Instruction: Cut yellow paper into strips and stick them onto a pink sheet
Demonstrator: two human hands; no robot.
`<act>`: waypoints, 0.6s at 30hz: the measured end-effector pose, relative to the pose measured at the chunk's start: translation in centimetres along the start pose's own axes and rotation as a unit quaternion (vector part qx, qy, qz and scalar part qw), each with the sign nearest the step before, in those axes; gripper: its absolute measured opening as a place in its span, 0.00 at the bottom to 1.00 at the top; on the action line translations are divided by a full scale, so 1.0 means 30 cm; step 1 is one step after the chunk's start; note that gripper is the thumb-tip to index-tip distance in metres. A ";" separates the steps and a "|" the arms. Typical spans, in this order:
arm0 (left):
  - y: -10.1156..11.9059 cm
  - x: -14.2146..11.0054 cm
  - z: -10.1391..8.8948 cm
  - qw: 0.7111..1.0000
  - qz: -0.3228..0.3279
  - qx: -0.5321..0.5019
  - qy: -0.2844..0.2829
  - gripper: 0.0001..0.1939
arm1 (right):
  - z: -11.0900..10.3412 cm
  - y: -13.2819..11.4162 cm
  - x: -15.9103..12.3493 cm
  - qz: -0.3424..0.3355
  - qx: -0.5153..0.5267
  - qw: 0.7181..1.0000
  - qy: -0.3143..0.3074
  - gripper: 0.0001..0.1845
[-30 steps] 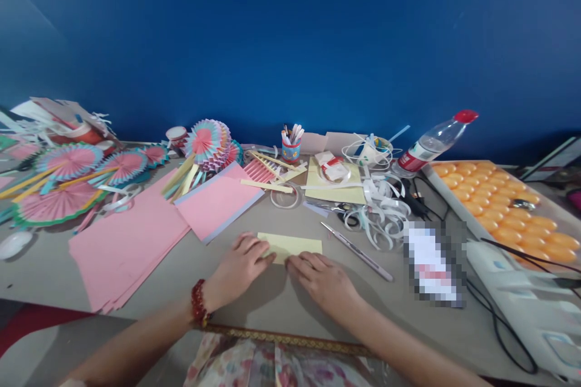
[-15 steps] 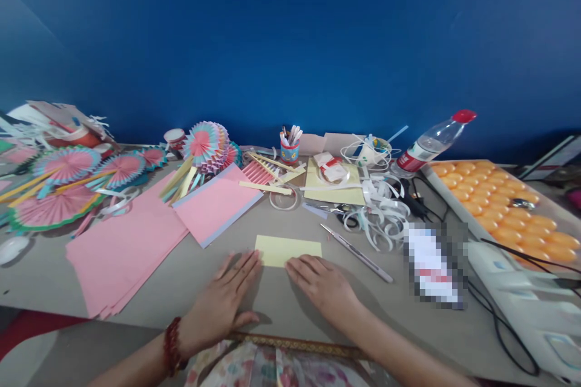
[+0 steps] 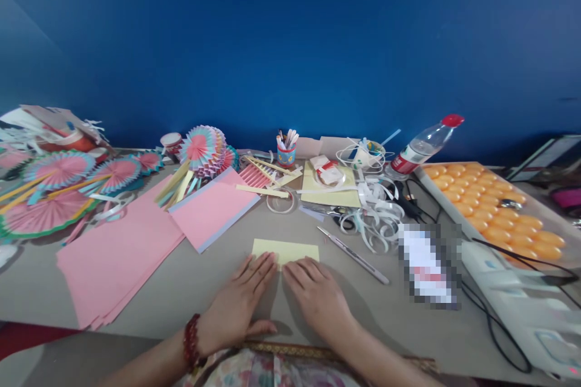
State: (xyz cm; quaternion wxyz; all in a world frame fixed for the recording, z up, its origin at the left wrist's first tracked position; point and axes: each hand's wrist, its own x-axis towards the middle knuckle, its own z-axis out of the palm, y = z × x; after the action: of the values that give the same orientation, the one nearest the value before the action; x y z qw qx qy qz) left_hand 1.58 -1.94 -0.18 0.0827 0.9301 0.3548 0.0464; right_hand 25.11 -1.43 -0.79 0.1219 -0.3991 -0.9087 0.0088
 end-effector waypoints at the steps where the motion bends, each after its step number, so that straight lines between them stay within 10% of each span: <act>1: -0.002 0.000 0.003 1.000 0.002 -0.002 0.001 0.49 | 0.004 -0.013 0.000 0.023 0.001 1.000 0.004 0.21; 18: -0.006 -0.006 -0.009 1.000 0.009 0.011 0.009 0.48 | -0.070 0.091 -0.203 0.122 -0.024 0.991 0.058 0.22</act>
State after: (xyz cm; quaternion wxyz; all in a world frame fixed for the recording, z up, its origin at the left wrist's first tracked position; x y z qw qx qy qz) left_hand 1.28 -1.89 0.04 0.0693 0.9337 0.3475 0.0518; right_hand 31.54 -4.16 -0.36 0.1632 -0.5093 -0.8447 -0.0212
